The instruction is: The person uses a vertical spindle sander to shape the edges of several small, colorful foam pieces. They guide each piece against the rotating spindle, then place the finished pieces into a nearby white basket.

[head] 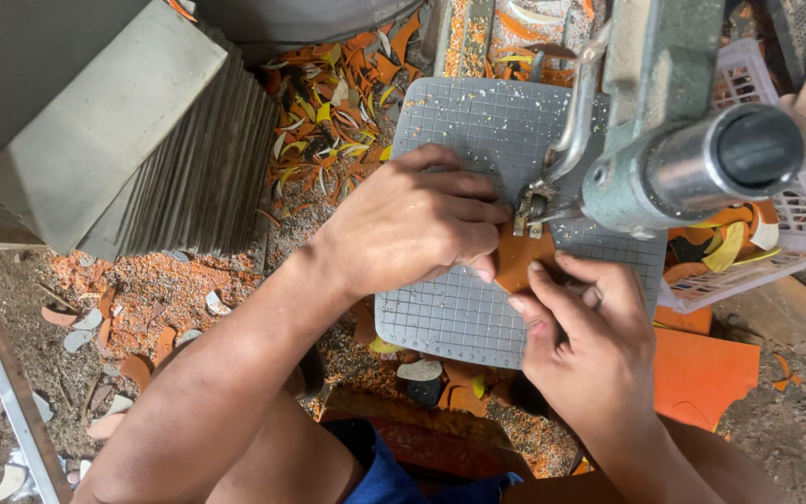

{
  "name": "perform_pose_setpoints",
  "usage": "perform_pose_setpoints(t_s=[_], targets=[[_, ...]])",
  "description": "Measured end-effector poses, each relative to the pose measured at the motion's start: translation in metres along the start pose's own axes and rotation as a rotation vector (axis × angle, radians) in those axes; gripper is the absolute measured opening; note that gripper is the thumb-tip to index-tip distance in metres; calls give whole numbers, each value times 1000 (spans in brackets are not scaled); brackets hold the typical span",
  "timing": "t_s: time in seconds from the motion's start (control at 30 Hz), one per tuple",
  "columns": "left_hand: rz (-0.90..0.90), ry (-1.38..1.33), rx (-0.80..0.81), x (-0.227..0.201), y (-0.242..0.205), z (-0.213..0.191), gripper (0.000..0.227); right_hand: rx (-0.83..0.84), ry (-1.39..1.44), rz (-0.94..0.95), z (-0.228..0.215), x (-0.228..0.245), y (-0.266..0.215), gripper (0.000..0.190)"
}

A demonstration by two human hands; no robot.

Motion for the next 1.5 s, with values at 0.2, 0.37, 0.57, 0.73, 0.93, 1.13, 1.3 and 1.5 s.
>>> perform_pose_setpoints(t_s=[0.2, 0.37, 0.57, 0.73, 0.93, 1.13, 1.3, 1.5], targets=[[1, -32, -13, 7, 0, -5, 24, -15, -44, 2, 3, 6, 0, 41], [-16, -40, 14, 11, 3, -6, 21, -20, -24, 50, 6, 5, 2, 38], [-12, -18, 10, 12, 5, -8, 22, -43, -36, 36, 6, 8, 4, 38], [-2, -18, 7, 17, 6, -11, 26, -39, -56, 50, 7, 10, 6, 35], [-28, -21, -13, 24, 9, -12, 29, -35, -67, 60, 8, 12, 9, 34], [-163, 115, -91, 10, 4, -17, 38, 115, 36, -63, -14, -8, 35, 34], [-401, 154, -144, -42, -15, 6, 36, 287, -17, -101, -22, -41, 44, 49], [-451, 266, -220, -74, -12, 35, 60, 304, 37, -103, -6, -45, 42, 50]])
Point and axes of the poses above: each hand's wrist, its own y-axis towards the middle knuckle, its own z-axis out of the palm, x = y × z, the point moved 6 cm from there along y, towards the middle knuckle, and after that the axes turned 14 degrees about -y, right-handed, at the moved point
